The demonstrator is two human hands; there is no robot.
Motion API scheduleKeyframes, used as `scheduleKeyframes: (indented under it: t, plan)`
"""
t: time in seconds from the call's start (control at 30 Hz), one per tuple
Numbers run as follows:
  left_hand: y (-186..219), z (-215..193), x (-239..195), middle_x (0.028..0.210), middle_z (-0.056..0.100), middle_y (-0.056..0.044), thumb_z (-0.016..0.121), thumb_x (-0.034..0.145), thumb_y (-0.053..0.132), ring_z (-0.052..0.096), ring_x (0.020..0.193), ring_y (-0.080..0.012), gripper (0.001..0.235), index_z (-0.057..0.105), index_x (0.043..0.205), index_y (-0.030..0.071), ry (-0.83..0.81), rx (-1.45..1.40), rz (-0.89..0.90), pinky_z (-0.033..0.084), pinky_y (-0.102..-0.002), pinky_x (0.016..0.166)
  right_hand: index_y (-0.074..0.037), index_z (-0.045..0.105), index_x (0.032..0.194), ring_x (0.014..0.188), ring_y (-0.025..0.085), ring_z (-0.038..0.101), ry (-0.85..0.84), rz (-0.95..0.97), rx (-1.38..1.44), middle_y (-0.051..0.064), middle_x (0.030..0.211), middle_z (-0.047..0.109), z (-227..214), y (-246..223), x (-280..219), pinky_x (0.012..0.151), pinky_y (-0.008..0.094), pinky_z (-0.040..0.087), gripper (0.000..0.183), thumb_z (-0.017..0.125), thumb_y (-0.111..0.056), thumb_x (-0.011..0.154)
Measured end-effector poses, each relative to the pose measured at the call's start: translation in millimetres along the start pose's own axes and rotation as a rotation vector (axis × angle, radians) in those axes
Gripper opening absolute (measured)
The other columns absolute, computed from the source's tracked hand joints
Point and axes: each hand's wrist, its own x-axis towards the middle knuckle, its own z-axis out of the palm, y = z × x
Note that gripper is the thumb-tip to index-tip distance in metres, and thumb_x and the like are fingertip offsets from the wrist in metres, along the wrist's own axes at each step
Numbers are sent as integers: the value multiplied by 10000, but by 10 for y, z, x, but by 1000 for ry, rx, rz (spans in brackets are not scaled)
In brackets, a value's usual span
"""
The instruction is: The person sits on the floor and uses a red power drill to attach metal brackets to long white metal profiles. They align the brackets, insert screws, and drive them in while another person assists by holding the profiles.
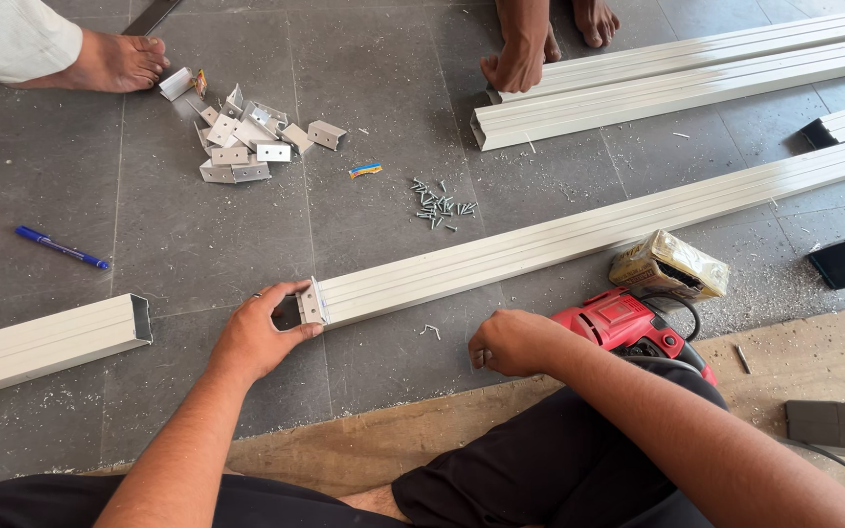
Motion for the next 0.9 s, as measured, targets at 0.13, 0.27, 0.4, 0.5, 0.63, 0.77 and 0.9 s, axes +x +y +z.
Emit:
scheduleKeyframes:
  t: [0.13,0.27,0.4,0.5,0.63,0.77,0.9]
  plan:
    - [8,4,-3,1319,674,-14,885,713,407,642,1242,-236,750,581,1398,397,2,10,-8,548,-443,1021,-180,786,990,950,244,728,-5,-9,-50,14,983,776,6,-9,-13,830,412,576,197,662,-106,856]
    - [2,7,-1,1309,680,-24,882,717,404,647,1237,-237,746,581,1399,399,-1,8,-12,553,-443,1016,-172,775,1007,972,241,729,13,-30,-63,12,1001,773,11,-14,-26,838,408,577,220,656,-87,843]
    - [-9,9,4,1300,681,-36,888,720,390,648,1232,-244,743,583,1398,393,0,5,-8,550,-444,1013,-195,778,1048,1028,257,706,29,-2,-161,17,1039,771,41,-30,-40,868,427,562,272,636,-81,847]
    - [-23,11,3,1272,701,-44,889,709,378,666,1213,-247,744,596,1393,383,9,-27,15,558,-441,998,-202,765,1098,1086,280,672,56,-34,-213,43,1066,754,27,88,-73,936,459,521,424,667,-25,725]
    - [-40,13,10,1255,712,-58,895,702,382,683,1188,-254,749,602,1391,372,16,-37,36,560,-436,995,-222,707,1227,1096,230,730,196,510,325,18,1188,755,-115,755,-382,969,395,590,457,759,-209,774]
    - [-68,14,12,1256,713,-59,892,705,375,678,1194,-253,738,608,1386,370,18,-41,48,559,-438,994,-88,784,1194,998,337,777,305,1060,282,224,1037,804,96,1652,-998,953,450,598,596,554,-597,987]
    - [-55,28,29,1301,686,-46,890,706,378,665,1210,-252,741,599,1387,374,-1,-43,11,559,-447,996,-13,769,1192,1205,414,670,345,1156,268,271,1183,745,663,2284,-1179,1035,474,516,877,481,-789,903]
